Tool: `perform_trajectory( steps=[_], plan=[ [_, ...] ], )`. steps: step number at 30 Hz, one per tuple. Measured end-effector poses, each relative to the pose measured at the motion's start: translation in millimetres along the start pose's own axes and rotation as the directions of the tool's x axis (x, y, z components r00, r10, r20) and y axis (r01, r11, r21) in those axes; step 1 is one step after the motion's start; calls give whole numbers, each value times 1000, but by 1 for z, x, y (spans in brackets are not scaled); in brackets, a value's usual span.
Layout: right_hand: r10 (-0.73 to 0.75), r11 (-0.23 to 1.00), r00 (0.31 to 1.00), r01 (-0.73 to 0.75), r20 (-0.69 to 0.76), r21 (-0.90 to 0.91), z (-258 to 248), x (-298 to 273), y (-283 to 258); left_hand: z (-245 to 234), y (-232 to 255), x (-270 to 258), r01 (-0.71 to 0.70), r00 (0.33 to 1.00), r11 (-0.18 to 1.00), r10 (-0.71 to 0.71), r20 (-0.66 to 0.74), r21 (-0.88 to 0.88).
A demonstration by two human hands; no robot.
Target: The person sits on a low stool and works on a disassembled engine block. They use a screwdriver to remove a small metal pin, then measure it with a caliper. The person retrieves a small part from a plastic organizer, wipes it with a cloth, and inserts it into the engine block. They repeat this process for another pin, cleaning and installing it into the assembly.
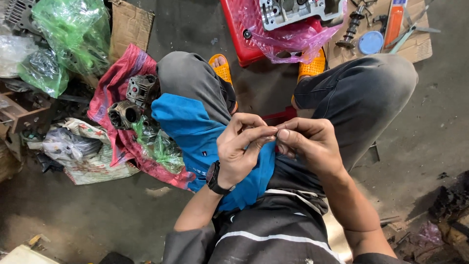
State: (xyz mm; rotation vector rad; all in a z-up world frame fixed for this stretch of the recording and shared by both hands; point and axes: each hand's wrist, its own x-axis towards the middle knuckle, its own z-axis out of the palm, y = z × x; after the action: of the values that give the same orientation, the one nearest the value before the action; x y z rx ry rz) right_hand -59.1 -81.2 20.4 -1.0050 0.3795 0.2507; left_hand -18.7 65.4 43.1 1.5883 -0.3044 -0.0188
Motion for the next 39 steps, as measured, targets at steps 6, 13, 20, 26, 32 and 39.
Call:
perform_trajectory(
  steps=[6,13,20,26,32,39],
  plan=[
    [80,989,997,-79,-3,123,1,1,0,2,-9,-5,49,999,997,-50,-15,-59],
    [-17,992,999,13,-35,-123,0,12,11,-7,-23,-8,43,999,996,-41,-30,73],
    [-163,972,961,118,-221,-204,-28,20,49,-119,-36,-4,-94,957,633,269,-105,768],
    [-279,927,951,231,-133,-295,13,28,38,-156,-49,-28,321,939,896,-261,-223,305],
    [-348,882,938,330,7,-335,58,32,19,-152,-43,-42,322,937,923,-278,-213,212],
    [-220,951,974,227,59,-209,83,32,38,-109,-27,-37,509,727,686,-666,-166,-520]
  ],
)
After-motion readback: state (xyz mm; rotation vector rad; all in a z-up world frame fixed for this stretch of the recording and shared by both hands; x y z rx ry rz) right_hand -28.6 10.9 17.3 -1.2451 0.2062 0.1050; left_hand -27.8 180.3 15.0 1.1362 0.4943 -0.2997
